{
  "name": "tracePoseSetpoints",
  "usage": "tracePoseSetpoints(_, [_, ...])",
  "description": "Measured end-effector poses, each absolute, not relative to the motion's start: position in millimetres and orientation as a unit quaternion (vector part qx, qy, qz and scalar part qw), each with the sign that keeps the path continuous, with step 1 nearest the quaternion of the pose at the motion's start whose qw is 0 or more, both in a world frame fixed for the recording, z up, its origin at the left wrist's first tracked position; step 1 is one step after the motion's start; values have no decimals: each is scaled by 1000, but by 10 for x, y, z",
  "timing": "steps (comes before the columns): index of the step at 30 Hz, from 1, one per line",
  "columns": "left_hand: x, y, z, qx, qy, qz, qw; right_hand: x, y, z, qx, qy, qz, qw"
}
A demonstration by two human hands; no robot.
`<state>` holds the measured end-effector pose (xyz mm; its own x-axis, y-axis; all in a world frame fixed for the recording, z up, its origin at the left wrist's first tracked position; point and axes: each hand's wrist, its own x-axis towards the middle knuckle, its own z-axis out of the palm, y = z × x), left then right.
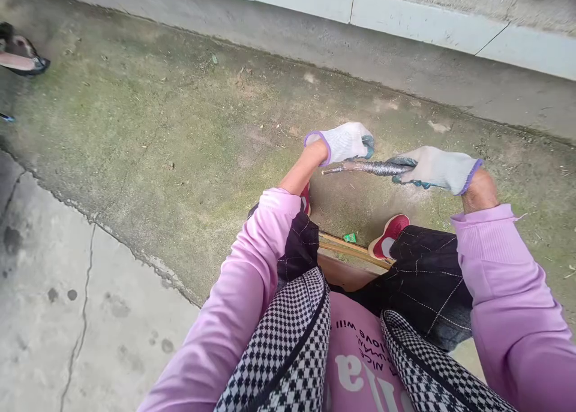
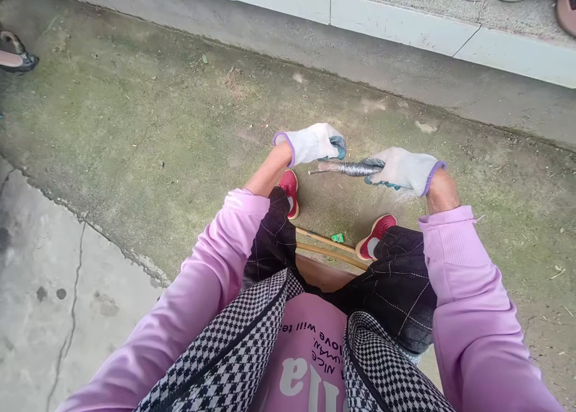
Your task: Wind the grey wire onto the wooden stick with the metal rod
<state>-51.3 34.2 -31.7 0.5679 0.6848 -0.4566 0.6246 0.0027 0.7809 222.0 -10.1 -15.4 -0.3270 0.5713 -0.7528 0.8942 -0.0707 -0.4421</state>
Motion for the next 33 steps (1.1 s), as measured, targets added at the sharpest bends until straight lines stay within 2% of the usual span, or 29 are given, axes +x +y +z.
tracePoseSetpoints(4, [-566, 263, -171, 662, 472, 57, 579, 2335, -130, -129, 541, 608, -575, 82])
tracePoseSetpoints(11, [-570, 267, -36, 593, 425, 107, 676, 2298, -148, 67, 525, 553, -647, -22])
tracePoseSetpoints(17, [-507, 260, -121, 563, 480, 122, 661, 2230, -125, 8, 569, 513, -606, -213])
tracePoseSetpoints(20, [-448, 206, -194, 569, 451, 115, 678, 2202, -75, -130, 623, 496, -543, -267])
tracePoseSetpoints(23, [-376, 122, -202, 582, 446, 66, 677, 2186, -26, -211, 675, 536, -456, -220])
tracePoseSetpoints(25, [-340, 75, -181, 594, 451, 34, 665, 2167, 5, -217, 696, 603, -370, -125])
tracePoseSetpoints(28, [-338, 67, -148, 617, 461, 11, 638, 2113, 51, -203, 673, 694, -246, 67])
tracePoseSetpoints(30, [-375, 110, -130, 637, 478, 1, 605, 2070, 69, -203, 644, 717, -213, 161])
tracePoseSetpoints(33, [-450, 208, -106, 653, 498, -19, 570, 2027, 58, -217, 612, 721, -232, 228])
